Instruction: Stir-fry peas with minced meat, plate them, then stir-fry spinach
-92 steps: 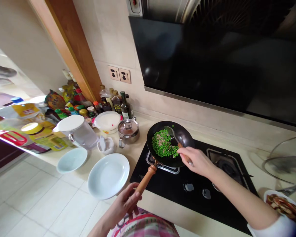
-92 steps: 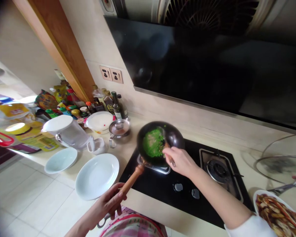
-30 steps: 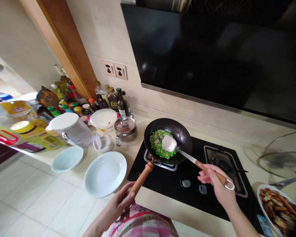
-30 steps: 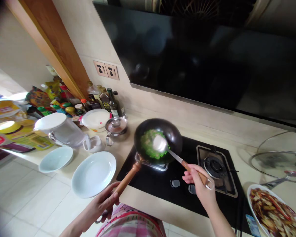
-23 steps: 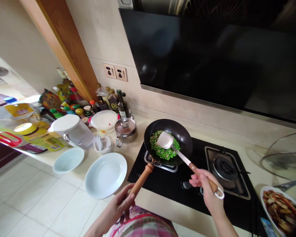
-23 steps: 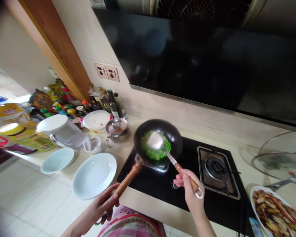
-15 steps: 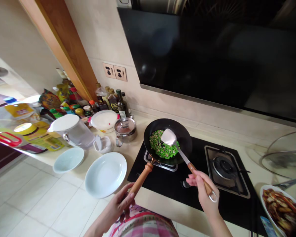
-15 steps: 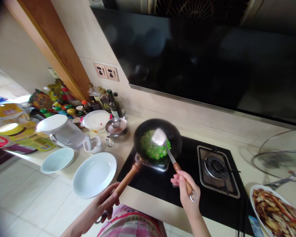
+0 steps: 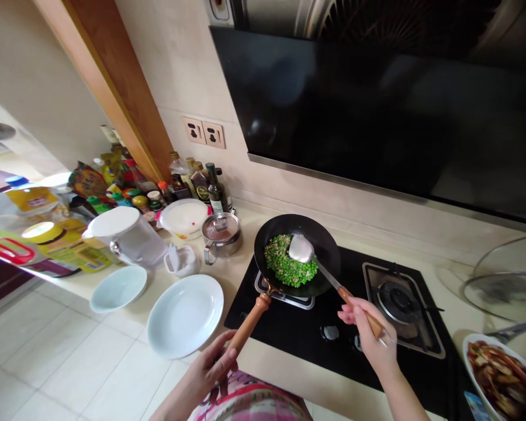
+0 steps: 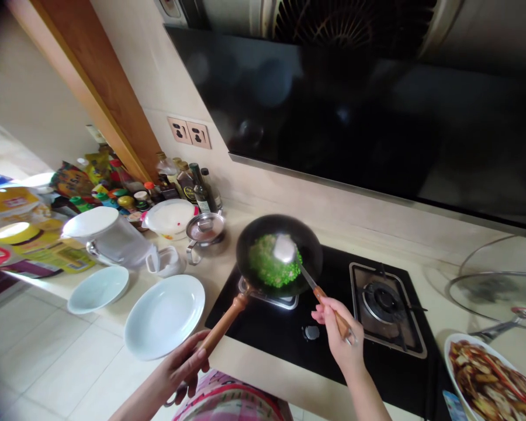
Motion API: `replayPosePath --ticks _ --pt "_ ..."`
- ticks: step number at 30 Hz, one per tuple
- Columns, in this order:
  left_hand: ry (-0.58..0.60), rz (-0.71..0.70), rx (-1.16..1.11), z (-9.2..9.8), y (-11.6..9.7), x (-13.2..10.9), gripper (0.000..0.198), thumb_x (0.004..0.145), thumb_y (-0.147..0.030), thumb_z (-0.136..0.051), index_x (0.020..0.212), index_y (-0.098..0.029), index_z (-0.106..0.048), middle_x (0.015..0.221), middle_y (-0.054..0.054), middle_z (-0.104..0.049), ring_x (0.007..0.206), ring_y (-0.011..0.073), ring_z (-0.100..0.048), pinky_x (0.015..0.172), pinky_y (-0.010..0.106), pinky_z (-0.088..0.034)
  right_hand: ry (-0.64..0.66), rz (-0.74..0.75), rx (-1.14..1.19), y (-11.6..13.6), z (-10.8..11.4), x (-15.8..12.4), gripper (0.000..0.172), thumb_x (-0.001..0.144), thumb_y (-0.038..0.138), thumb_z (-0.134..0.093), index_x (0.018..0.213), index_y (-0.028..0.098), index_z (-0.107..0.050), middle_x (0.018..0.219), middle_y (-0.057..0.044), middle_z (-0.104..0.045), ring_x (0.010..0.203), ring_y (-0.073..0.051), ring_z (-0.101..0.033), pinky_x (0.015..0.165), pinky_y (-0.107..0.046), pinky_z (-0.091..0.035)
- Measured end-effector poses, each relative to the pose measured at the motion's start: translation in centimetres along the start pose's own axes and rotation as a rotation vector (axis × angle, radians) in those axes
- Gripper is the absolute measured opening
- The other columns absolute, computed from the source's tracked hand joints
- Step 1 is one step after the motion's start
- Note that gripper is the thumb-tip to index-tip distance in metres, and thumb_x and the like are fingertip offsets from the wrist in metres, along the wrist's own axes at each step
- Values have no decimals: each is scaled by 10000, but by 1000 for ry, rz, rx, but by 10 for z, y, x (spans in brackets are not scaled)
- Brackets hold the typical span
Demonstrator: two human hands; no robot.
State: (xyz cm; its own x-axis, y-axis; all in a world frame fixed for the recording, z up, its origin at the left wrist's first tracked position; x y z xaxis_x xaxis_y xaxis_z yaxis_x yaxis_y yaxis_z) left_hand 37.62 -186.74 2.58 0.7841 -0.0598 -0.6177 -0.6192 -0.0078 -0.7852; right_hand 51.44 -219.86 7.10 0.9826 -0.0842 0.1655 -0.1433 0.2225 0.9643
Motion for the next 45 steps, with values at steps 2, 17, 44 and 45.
replayPosePath --ticks 2,17,44,45 --pt "0 -1 -4 0 -1 1 811 700 -746 -580 1291 -227 -380 765 -9 -593 495 116 -598 351 170 -295 -13 18 26 2 -6 6 289 880 399 -596 1054 178 -662 900 -87 -726 746 -222 -724 708 -372 -626" --pt "26 23 9 2 1 4 840 693 -749 -585 1307 -229 -341 770 -6 -594 523 143 -621 352 185 -317 -2 -33 26 -2 4 1 285 896 394 -575 1044 167 -663 850 -87 -728 707 -226 -725 642 -360 -631" --pt "-12 58 50 4 -10 -1 859 657 -766 -593 1288 -222 -384 759 -3 -616 505 119 -591 336 165 -287 411 282 -499 107 57 3 237 830 323 -628 1050 289 -707 991 -58 -734 773 -227 -723 694 -311 -614" --pt "-13 60 49 4 -9 0 860 656 -767 -594 1287 -222 -384 757 -3 -616 504 120 -590 336 166 -288 415 347 -568 124 65 -4 238 824 332 -623 1042 311 -716 1006 -50 -731 781 -228 -718 671 -301 -608"
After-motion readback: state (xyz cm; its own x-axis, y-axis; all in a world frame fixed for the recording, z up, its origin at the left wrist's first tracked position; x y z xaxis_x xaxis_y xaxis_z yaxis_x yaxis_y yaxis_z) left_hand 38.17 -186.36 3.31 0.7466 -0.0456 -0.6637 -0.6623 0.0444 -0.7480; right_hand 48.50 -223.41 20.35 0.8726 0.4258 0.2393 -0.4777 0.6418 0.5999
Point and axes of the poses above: each hand's wrist, its own x-axis towards the middle knuckle, its own z-axis out of the back of the hand, y = z × x, the point moved 6 cm from there along x, towards the middle knuckle
